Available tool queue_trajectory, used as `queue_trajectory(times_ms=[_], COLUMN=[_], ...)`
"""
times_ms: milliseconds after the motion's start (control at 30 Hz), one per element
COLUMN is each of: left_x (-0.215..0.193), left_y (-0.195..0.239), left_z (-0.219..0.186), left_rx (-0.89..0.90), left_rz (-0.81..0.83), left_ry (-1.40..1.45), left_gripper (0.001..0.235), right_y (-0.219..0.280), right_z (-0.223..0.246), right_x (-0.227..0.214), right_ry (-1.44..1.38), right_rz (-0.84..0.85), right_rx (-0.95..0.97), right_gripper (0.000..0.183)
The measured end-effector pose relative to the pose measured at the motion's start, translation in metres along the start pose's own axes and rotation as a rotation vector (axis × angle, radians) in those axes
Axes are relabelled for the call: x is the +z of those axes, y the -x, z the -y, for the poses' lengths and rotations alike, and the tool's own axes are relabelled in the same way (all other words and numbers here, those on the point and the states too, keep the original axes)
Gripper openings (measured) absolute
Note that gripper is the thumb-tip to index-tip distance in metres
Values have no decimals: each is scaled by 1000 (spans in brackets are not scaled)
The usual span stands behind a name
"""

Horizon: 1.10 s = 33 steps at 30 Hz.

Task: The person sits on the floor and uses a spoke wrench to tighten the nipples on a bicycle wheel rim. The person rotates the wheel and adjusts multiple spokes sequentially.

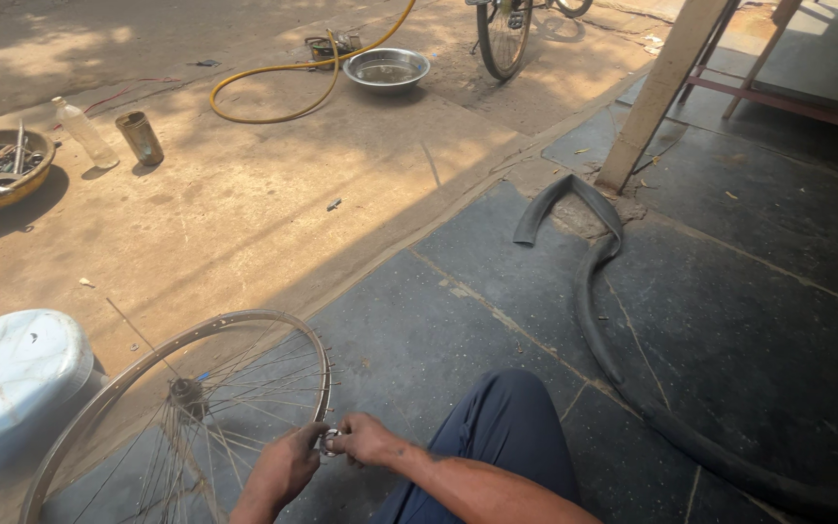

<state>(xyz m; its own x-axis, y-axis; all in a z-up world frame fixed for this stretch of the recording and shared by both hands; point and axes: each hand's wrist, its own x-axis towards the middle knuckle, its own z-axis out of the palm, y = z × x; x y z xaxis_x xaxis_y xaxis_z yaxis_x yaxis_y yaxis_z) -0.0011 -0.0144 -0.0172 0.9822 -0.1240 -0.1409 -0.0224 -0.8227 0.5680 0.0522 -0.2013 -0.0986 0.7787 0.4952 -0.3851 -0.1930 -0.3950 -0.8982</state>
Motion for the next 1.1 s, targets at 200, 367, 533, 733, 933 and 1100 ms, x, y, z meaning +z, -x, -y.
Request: queue_trajectory(times_ms=[200,367,533,733,933,1100], left_x=[-10,-22,-24,-23,-25,-27], left_y=[7,18,16,16,17,17], left_z=[-10,-19,-25,-25,-26,-30], left_rx=[-6,-22,-81,-25,-36,-51], left_rz=[-24,-36,-35,15,-22,-37], left_ry=[33,62,68,100,63,68], left_gripper=[26,26,34,30,27,31], right_y=[9,14,12,15,21,10], right_z=[18,25,20,25,39,19], right_x=[-10,-12,-11,-7,-16,-8], right_ry=[-204,-475,-572,78,-329,-303], right_rz=[42,369,344,33,191,179], right_rx=[107,478,351,-188,446,214], right_gripper=[36,67,45,35,53,38])
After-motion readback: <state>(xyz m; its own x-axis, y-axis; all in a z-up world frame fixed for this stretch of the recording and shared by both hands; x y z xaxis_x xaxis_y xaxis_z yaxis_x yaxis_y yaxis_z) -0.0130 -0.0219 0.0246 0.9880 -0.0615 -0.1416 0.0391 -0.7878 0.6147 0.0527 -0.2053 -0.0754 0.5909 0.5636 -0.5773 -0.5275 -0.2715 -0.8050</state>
